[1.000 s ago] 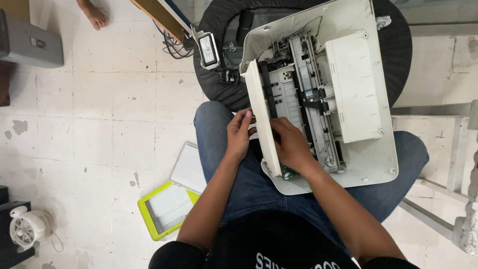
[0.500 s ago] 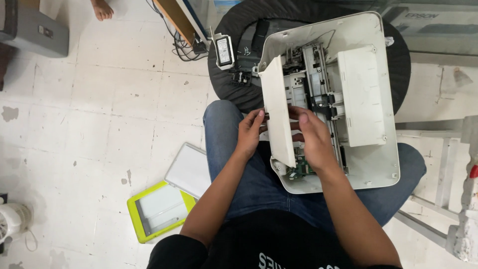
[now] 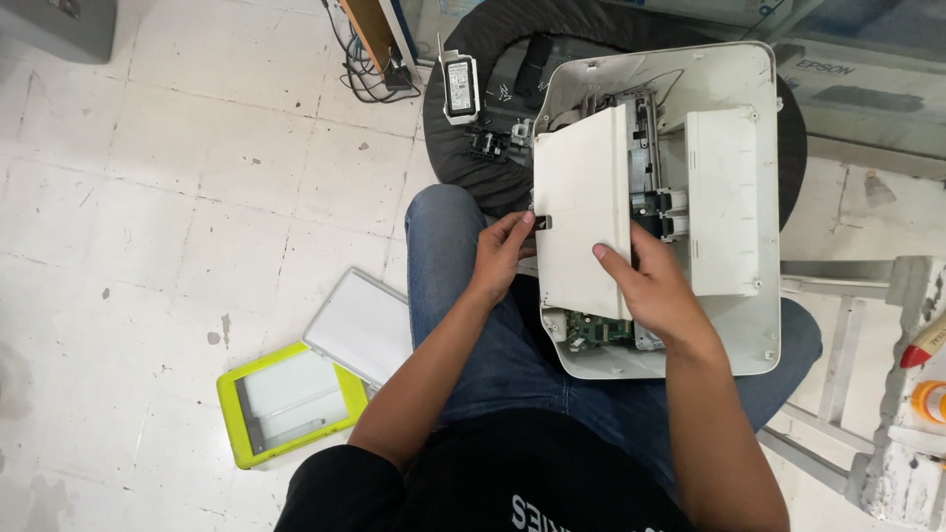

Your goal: The person sits with a disassembled printer on their lap and installs a white plastic side cover. They align the cover with internal rails and clips, press it into place, and adjust the fit. The person then reaches for a yellow-framed tray on the floor.

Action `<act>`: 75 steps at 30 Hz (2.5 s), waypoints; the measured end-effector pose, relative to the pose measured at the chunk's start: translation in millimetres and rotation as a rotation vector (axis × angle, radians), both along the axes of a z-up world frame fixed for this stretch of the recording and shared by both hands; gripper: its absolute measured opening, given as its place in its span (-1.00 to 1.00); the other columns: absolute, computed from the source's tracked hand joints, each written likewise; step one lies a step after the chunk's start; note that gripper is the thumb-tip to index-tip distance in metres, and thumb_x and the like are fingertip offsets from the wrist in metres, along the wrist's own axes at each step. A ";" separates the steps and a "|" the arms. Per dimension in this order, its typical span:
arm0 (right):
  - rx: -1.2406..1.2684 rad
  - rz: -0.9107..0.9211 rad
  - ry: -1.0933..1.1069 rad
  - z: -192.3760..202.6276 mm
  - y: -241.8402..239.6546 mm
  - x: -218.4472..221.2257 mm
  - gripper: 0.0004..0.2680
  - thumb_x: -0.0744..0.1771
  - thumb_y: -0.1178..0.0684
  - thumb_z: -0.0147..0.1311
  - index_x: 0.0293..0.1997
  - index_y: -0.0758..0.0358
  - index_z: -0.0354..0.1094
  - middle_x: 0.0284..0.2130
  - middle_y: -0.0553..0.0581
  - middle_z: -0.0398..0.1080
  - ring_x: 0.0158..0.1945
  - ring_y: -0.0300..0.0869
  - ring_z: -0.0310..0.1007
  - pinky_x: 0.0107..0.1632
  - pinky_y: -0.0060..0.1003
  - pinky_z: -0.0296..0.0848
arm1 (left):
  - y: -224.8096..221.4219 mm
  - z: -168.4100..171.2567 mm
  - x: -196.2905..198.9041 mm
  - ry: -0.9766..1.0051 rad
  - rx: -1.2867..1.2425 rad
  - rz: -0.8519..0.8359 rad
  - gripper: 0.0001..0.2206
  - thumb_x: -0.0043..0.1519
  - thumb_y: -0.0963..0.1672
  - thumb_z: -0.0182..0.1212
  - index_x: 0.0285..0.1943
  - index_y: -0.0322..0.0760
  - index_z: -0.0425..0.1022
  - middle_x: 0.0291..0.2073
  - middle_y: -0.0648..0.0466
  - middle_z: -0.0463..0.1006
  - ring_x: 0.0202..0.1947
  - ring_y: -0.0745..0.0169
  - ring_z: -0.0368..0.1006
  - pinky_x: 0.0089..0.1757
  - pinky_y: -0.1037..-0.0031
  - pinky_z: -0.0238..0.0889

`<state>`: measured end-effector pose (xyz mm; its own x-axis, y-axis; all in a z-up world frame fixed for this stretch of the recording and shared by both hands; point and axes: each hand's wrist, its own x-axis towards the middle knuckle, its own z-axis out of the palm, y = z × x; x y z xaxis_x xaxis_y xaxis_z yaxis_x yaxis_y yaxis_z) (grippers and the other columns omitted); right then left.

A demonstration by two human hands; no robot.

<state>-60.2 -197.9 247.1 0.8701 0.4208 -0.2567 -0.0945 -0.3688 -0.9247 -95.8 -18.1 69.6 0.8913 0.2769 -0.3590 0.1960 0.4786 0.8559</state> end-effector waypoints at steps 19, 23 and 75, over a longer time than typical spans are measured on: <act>-0.001 -0.087 -0.036 10.6 12.1 -6.5 -0.85 0.48 0.11 -0.01 0.03 0.32 0.49 -0.33 0.16 0.45 -0.18 -0.19 0.39 -0.02 -0.08 0.47 | -3.8 -4.3 0.5 -0.007 -0.017 -0.039 -0.64 0.35 0.00 0.34 0.10 -0.41 0.60 0.13 -0.23 0.53 0.16 0.01 0.40 0.05 0.12 0.46; 0.006 -0.103 -0.033 -1.8 0.9 -3.7 -0.85 0.49 0.11 -0.01 0.02 0.33 0.49 -0.32 0.15 0.45 -0.17 -0.18 0.38 0.02 -0.09 0.45 | -3.5 -5.8 0.3 -0.009 -0.053 -0.054 -0.63 0.34 0.00 0.36 0.07 -0.43 0.60 0.17 -0.24 0.50 0.15 0.00 0.42 0.06 0.15 0.46; -0.118 -0.017 -0.147 19.6 35.0 -18.2 -0.86 0.41 0.17 0.13 -0.01 0.46 0.47 -0.42 0.38 0.49 -0.25 -0.08 0.44 -0.28 0.01 0.54 | -7.0 5.1 -6.6 0.029 -0.024 -0.010 -0.65 0.26 -0.02 0.45 0.03 -0.40 0.63 -0.19 -0.19 0.62 -0.13 0.19 0.53 -0.09 0.30 0.55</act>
